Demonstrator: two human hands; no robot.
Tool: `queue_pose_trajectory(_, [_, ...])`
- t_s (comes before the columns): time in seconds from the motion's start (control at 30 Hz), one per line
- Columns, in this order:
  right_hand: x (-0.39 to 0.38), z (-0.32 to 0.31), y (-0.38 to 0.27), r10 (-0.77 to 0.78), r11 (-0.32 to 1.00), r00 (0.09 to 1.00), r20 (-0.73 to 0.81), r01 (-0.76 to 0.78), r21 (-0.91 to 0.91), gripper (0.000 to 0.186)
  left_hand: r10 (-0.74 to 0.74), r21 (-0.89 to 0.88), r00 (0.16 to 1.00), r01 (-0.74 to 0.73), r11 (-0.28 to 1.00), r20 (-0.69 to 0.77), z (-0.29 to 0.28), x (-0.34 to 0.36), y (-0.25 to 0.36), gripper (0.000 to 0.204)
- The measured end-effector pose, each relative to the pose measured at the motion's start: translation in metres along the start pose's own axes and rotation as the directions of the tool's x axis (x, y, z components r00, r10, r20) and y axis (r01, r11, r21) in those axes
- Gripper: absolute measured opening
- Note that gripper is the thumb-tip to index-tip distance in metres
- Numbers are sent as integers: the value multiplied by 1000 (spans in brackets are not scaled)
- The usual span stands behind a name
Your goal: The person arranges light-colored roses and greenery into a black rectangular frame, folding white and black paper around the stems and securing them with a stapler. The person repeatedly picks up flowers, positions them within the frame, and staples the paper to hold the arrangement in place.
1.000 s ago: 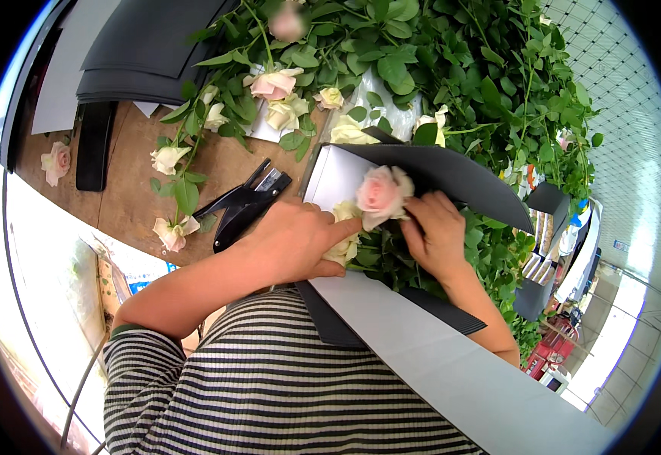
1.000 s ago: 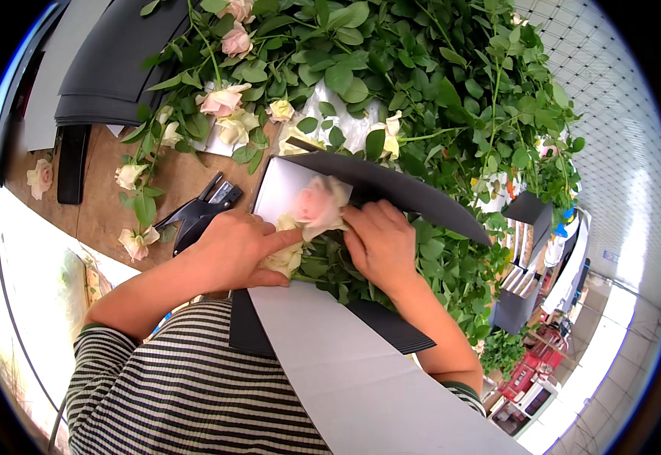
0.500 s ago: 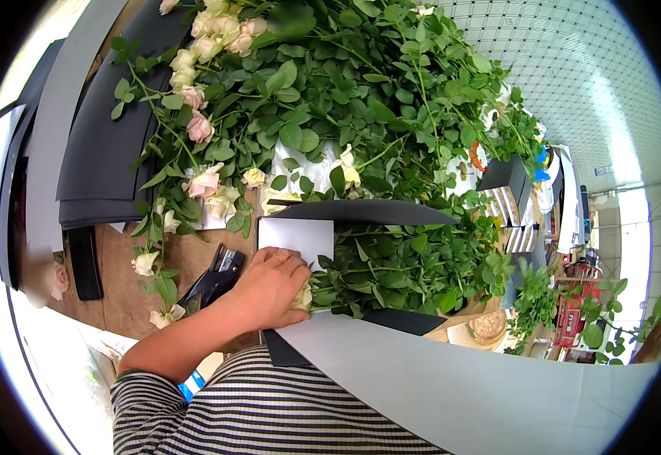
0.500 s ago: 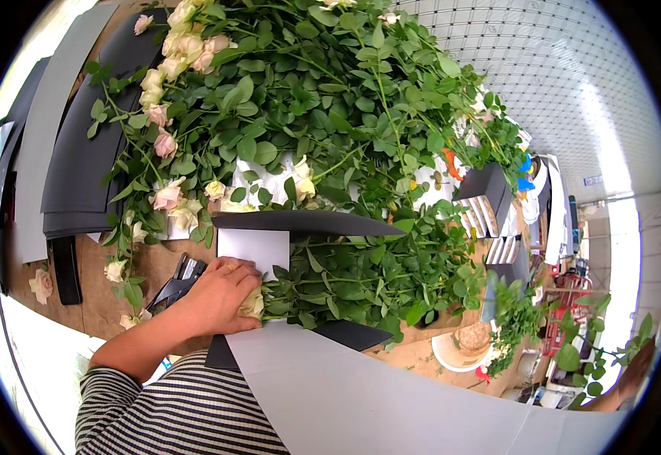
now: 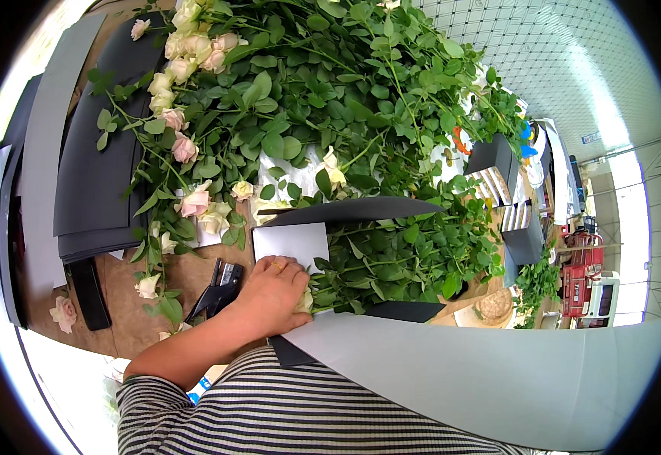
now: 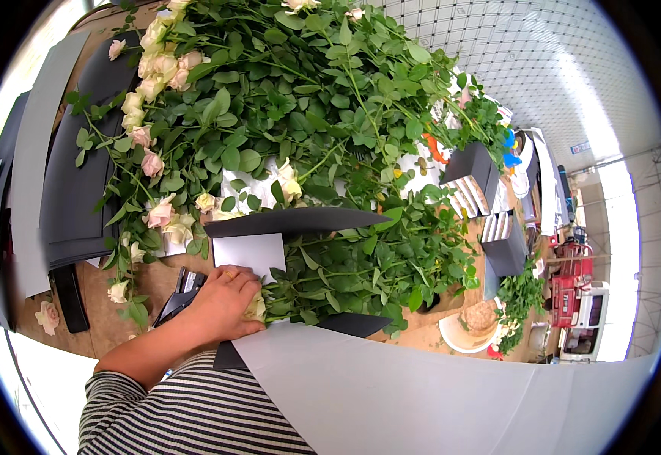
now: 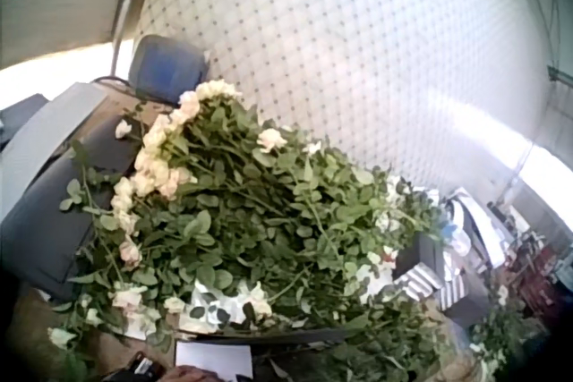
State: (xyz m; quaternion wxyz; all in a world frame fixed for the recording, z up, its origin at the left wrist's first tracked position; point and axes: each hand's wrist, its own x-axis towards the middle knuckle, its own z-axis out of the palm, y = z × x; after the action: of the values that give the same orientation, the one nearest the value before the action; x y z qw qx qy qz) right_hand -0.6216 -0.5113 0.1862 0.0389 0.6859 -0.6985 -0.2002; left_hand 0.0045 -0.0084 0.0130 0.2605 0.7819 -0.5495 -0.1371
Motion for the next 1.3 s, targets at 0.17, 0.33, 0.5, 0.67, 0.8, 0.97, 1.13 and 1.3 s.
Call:
queue_pose_trajectory(0.17, [22, -75, -203, -658, 674, 717, -232, 697, 244, 24, -15, 7, 999, 15, 1000, 39, -4, -2, 2, 65])
queue_pose_trajectory(0.33, [-112, -165, -579, -843, -1, 217, -493, 915, 404, 28, -85, 5, 995, 85, 996, 59, -4, -3, 4, 65])
queue_pose_trajectory(0.5, [-127, -152, -795, -641, -1, -64, -765, 997, -83, 35, -109, -53, 992, 113, 992, 68, -8, -4, 8, 65])
queue_pose_trajectory(0.67, [-124, -160, -820, -827, -108, 269, -493, 786, 609, 24, -123, -103, 992, 124, 987, 9, -3, -7, 8, 64])
queue_pose_trajectory(0.8, [-173, -220, -721, -729, -261, 176, -661, 821, 508, 34, -142, -88, 990, 141, 986, -8, -3, -7, 7, 64])
queue_pose_trajectory(0.97, [-152, -215, -572, -647, -396, 5, -763, 853, 341, 31, -97, -127, 995, 92, 988, -32, -5, -4, 6, 69])
queue_pose_trajectory(1.13, [-221, -151, -515, -845, -430, -259, -469, 850, 305, 17, -187, -134, 972, 169, 977, -142, 5, -18, 9, 60])
queue_pose_trajectory(1.3, [-234, -50, -521, -937, -238, -103, -334, 889, 392, 14, -208, 13, 978, 208, 978, -27, -6, -12, 11, 59])
